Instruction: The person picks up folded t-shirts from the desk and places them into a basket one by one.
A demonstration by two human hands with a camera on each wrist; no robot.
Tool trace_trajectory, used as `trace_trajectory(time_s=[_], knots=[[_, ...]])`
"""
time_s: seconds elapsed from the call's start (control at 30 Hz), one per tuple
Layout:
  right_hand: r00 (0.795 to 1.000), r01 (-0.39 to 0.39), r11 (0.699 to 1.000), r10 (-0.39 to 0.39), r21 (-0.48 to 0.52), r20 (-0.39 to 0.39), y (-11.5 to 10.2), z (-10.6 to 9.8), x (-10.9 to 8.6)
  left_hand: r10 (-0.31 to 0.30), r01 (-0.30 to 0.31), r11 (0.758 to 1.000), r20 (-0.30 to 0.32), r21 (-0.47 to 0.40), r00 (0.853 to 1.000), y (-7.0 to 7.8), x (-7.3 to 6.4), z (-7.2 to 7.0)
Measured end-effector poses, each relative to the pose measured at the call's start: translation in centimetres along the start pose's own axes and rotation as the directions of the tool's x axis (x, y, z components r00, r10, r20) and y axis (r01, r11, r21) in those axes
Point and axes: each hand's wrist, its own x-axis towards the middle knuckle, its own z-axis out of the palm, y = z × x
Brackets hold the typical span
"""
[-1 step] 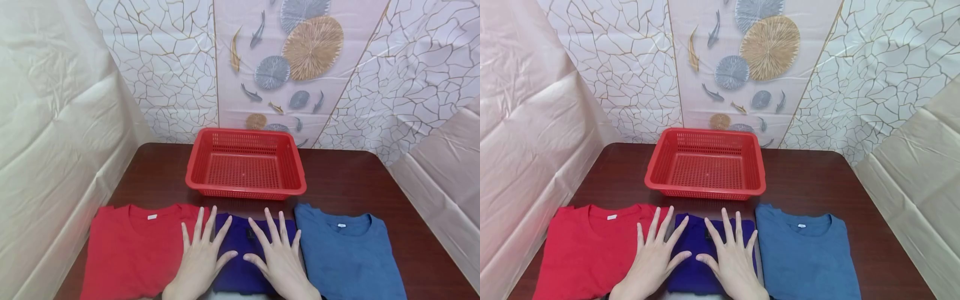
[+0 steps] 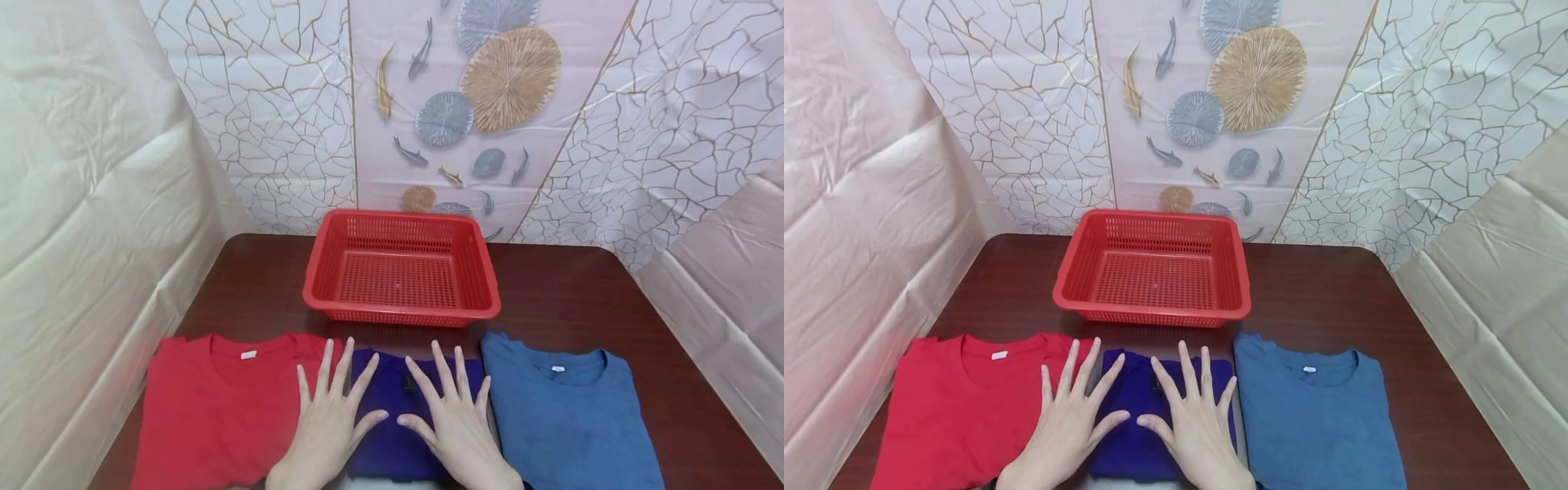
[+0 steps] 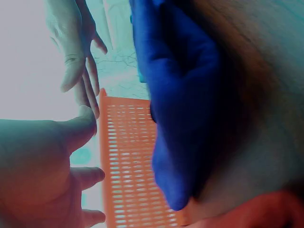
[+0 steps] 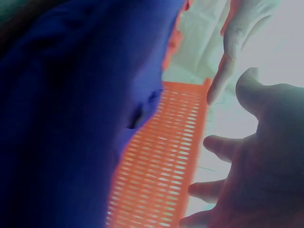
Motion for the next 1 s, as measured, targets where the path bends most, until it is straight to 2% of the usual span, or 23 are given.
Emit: trace_trajectory(time_s=[0.13, 0.33, 0.53, 0.67, 0.77, 0.83, 0.9, 1.0], knots=[[1.0, 0.007, 1.0, -0.007, -0.008, -0.008, 0.1, 0.2, -0.1, 0.003, -0.003, 1.0, -0.004, -0.009, 1.0, 0.1, -0.2, 0.1], [0.997, 0.033, 0.999, -0.034, -0.027, -0.066, 0.1, 0.0, -0.1, 0.002, -0.002, 1.0, -0.009, 0.001, 1.0, 0.2, -0.1, -0.1], [0.999, 0.02, 1.0, -0.021, -0.015, -0.037, 0.0, -0.4, -0.3, 0.0, 0.0, 1.0, 0.004, 0.006, 1.0, 0.2, -0.2, -0.2], [0.996, 0.027, 1.0, -0.026, 0.013, -0.091, 0.3, -0.8, 0.0, -0.011, 0.009, 1.0, -0.066, -0.024, 0.998, 0.1, 0.1, -0.8], [0.987, -0.005, 0.999, 0.01, 0.034, -0.16, 0.9, -1.2, 0.0, -0.074, 0.068, 0.996, -0.142, -0.049, 0.987, -0.3, 0.5, -1.5], [0.981, -0.053, 0.997, 0.061, 0.05, -0.184, 1.6, -1.4, -0.2, -0.141, 0.133, 0.989, -0.164, -0.061, 0.976, -0.8, 0.5, -2.0], [0.975, -0.121, 0.991, 0.128, 0.052, -0.183, 2.5, -1.6, -0.6, -0.212, 0.205, 0.977, -0.147, -0.063, 0.966, -1.4, 0.4, -2.4], [0.965, -0.22, 0.975, 0.224, 0.04, -0.137, 4.4, -2.0, -1.3, -0.291, 0.283, 0.955, -0.078, -0.092, 0.954, -2.5, 0.2, -2.6]])
